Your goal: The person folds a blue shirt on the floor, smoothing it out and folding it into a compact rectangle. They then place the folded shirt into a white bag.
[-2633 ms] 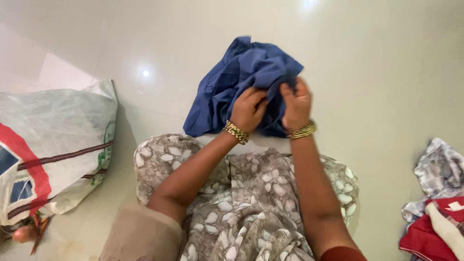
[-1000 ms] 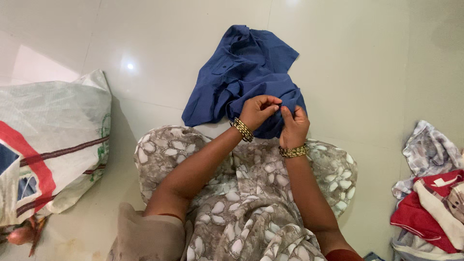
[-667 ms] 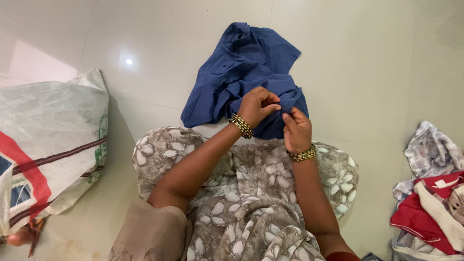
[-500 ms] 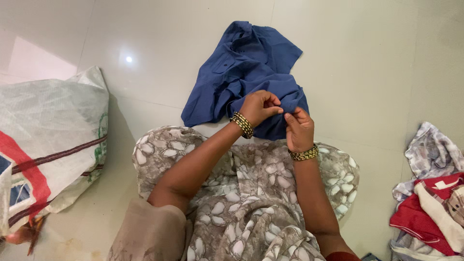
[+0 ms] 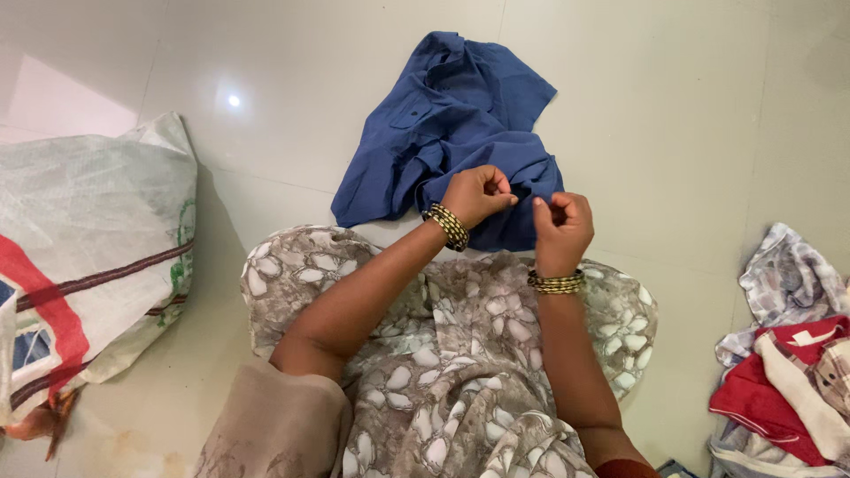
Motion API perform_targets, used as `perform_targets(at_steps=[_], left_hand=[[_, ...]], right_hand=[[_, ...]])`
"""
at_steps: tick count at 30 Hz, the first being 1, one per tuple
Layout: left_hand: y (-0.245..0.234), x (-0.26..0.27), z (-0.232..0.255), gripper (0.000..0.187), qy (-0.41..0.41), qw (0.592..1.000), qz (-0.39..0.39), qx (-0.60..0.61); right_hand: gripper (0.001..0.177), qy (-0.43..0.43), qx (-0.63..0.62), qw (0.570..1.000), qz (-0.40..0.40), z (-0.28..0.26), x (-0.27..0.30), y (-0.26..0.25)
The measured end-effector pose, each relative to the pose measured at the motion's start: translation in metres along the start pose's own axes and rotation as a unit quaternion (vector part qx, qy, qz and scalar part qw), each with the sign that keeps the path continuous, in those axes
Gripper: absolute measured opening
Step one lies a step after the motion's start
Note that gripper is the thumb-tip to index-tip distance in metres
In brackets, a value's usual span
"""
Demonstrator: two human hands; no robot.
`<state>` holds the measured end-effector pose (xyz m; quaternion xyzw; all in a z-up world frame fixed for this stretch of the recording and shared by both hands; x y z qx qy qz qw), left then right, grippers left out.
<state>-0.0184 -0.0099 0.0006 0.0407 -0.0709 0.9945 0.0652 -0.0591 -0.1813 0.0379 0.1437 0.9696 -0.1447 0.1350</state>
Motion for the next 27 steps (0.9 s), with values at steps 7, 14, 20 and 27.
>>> perform_targets(at_steps=[7, 14, 20, 27], left_hand=[[0.023, -0.012, -0.040, 0.013, -0.090, 0.948, -0.083, 0.294], [0.027, -0.013, -0.044, 0.014, -0.064, 0.971, -0.064, 0.221], [0.024, -0.008, -0.034, 0.011, -0.033, 0.985, -0.031, 0.165], [0.024, -0.005, -0.028, 0.009, -0.029, 0.990, 0.006, 0.138]], right_hand=[[0.017, -0.052, 0.082, 0.995, -0.004, -0.007, 0.010, 0.015], [0.015, -0.029, 0.048, 0.998, -0.037, 0.001, 0.010, 0.014], [0.012, -0.052, 0.033, 0.997, -0.042, 0.005, 0.010, 0.014], [0.009, -0.110, 0.057, 0.988, -0.088, 0.002, 0.007, 0.008]])
Point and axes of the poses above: each hand's wrist, its own x-axis away from the middle knuckle, its own y-axis out of the palm, z = x × y, the point moved 1 cm from there along -x, towards the middle knuckle, and after that the axes turned 5 degrees about -x, right-handed, at the moved point
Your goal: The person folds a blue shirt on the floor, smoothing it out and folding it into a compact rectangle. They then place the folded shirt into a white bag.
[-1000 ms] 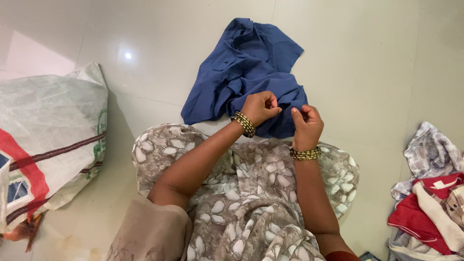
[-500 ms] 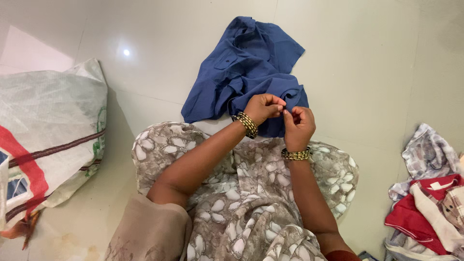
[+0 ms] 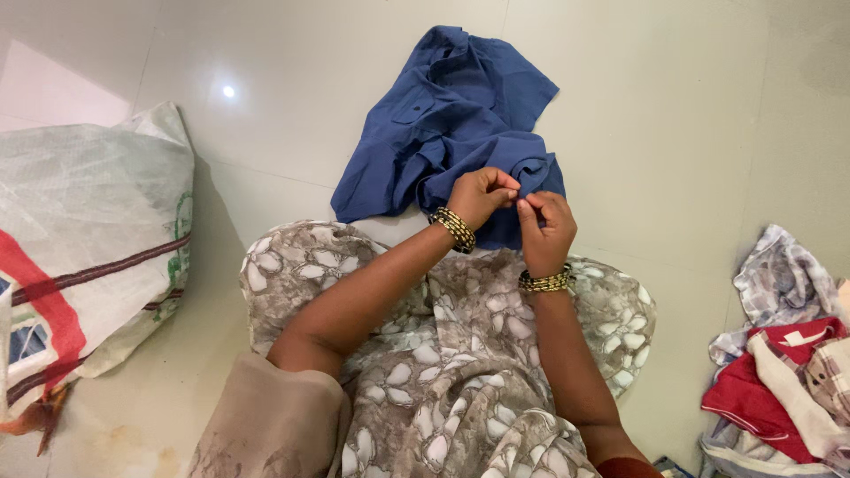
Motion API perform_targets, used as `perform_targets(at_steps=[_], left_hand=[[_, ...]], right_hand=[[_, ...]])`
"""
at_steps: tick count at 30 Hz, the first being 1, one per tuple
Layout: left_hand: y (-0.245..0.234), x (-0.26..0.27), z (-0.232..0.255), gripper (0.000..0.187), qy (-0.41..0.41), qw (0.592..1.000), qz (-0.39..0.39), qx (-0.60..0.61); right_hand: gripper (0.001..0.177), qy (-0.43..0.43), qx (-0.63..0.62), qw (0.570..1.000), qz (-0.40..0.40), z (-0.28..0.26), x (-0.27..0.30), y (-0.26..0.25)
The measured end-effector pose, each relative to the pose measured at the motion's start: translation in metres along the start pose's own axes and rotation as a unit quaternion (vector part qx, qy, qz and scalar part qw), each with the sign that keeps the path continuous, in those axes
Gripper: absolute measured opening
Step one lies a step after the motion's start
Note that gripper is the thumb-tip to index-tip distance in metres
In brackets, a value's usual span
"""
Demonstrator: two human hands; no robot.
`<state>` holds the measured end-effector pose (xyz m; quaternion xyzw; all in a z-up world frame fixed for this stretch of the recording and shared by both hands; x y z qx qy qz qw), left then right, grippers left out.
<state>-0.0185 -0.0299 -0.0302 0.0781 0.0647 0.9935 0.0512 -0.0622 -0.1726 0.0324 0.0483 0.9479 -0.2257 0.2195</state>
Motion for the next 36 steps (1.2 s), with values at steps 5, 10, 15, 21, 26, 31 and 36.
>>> perform_targets(at_steps=[5, 10, 15, 21, 26, 31, 36], left_hand=[[-0.004, 0.003, 0.002, 0.009, 0.057, 0.996, 0.026, -0.063], [0.001, 0.007, 0.004, 0.010, 0.038, 0.994, 0.034, -0.093], [0.000, 0.014, 0.012, 0.011, 0.020, 0.993, 0.036, -0.114], [0.001, 0.017, 0.018, 0.022, 0.022, 0.997, 0.003, -0.073], [0.001, 0.019, 0.019, 0.021, 0.025, 0.996, 0.014, -0.080], [0.003, 0.023, 0.023, 0.022, 0.049, 0.994, 0.054, -0.083], [0.003, 0.025, 0.026, 0.028, 0.065, 0.990, 0.076, -0.103]], right_hand=[[0.004, 0.042, -0.054, 0.997, -0.032, 0.008, 0.001, -0.007], [0.006, 0.144, -0.099, 0.985, -0.005, 0.012, 0.002, -0.001], [0.008, 0.130, -0.047, 0.990, -0.014, 0.000, -0.001, -0.002], [0.009, 0.110, -0.004, 0.994, -0.021, 0.004, -0.004, -0.007], [0.008, 0.149, -0.044, 0.987, -0.028, 0.011, -0.002, -0.004], [0.008, 0.173, -0.049, 0.983, -0.035, 0.016, 0.000, 0.000], [0.009, 0.172, -0.056, 0.983, -0.032, 0.026, 0.006, 0.008]])
Point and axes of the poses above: each hand's wrist, its own x-axis away from the middle knuckle, its own y-axis out of the palm, z = x × y, the point moved 1 cm from there along -x, towards the middle knuckle, and after that the axes turned 5 degrees about -x, right-handed, at the moved point
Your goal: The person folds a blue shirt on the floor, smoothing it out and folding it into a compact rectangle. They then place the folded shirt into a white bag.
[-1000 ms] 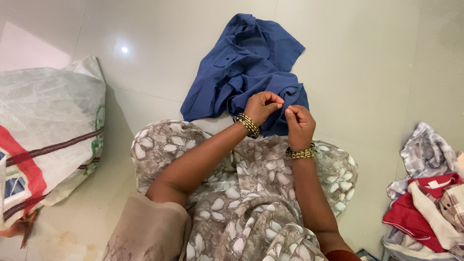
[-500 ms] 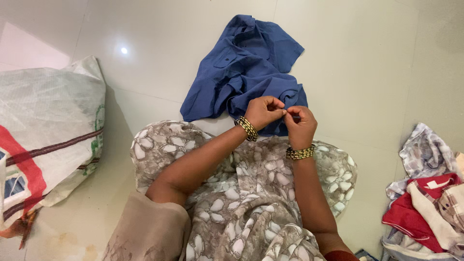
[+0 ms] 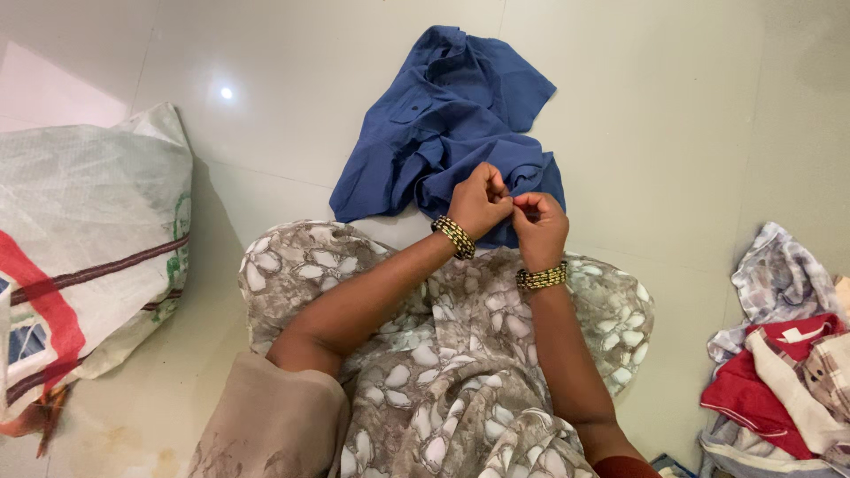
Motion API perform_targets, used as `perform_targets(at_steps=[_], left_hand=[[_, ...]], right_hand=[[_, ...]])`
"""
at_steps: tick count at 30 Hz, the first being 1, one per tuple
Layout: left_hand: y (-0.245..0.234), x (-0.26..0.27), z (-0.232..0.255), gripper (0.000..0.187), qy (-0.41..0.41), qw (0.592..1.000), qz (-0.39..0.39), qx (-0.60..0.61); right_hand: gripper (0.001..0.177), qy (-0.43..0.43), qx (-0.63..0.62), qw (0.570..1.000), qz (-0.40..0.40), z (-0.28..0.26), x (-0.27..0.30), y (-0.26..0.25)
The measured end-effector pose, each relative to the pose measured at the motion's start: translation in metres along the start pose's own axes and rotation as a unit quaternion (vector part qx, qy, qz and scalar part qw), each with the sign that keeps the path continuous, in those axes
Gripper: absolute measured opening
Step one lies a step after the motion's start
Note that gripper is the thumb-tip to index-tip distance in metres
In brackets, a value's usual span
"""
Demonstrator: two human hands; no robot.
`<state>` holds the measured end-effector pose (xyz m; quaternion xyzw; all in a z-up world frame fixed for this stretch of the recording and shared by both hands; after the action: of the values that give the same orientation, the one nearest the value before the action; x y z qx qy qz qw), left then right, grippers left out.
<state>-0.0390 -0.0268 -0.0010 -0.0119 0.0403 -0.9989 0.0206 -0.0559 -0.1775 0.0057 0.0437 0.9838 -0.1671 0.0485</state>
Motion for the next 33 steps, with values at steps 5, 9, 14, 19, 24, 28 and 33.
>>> perform_targets(at_steps=[5, 9, 14, 19, 24, 28, 33], left_hand=[[-0.002, -0.002, 0.001, 0.027, 0.019, 1.000, 0.005, 0.002], [-0.002, -0.005, 0.001, 0.024, -0.001, 0.999, 0.010, -0.043], [-0.004, -0.002, 0.004, 0.026, 0.031, 0.999, 0.009, -0.011], [-0.004, 0.000, 0.009, 0.031, 0.021, 0.999, 0.012, -0.039], [-0.004, 0.000, 0.010, 0.033, 0.017, 0.997, 0.016, -0.072], [-0.006, 0.000, 0.009, 0.033, 0.018, 0.997, 0.019, -0.076], [-0.003, -0.002, 0.001, 0.033, 0.002, 0.998, 0.024, -0.060]], right_hand=[[0.011, 0.034, -0.097, 0.995, -0.003, 0.006, 0.000, 0.002], [0.012, 0.055, -0.089, 0.994, 0.010, 0.004, 0.000, 0.001], [0.012, 0.038, -0.062, 0.997, 0.022, 0.002, -0.001, 0.000], [0.009, 0.005, -0.023, 1.000, 0.019, 0.006, -0.002, -0.001], [0.008, 0.045, -0.055, 0.997, 0.011, 0.013, -0.003, 0.001], [0.013, 0.091, -0.196, 0.976, -0.008, 0.019, -0.003, 0.002], [0.012, 0.170, -0.313, 0.934, -0.022, 0.022, -0.003, 0.001]])
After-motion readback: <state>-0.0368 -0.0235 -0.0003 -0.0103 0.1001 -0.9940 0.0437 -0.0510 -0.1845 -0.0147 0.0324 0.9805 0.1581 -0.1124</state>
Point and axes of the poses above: each hand's wrist, its own x-axis away from the middle knuckle, its own y-axis out of the palm, z = x × y, the point moved 1 cm from there along -x, towards the middle knuckle, and after that the axes turned 5 degrees about -x, right-handed, at the moved point
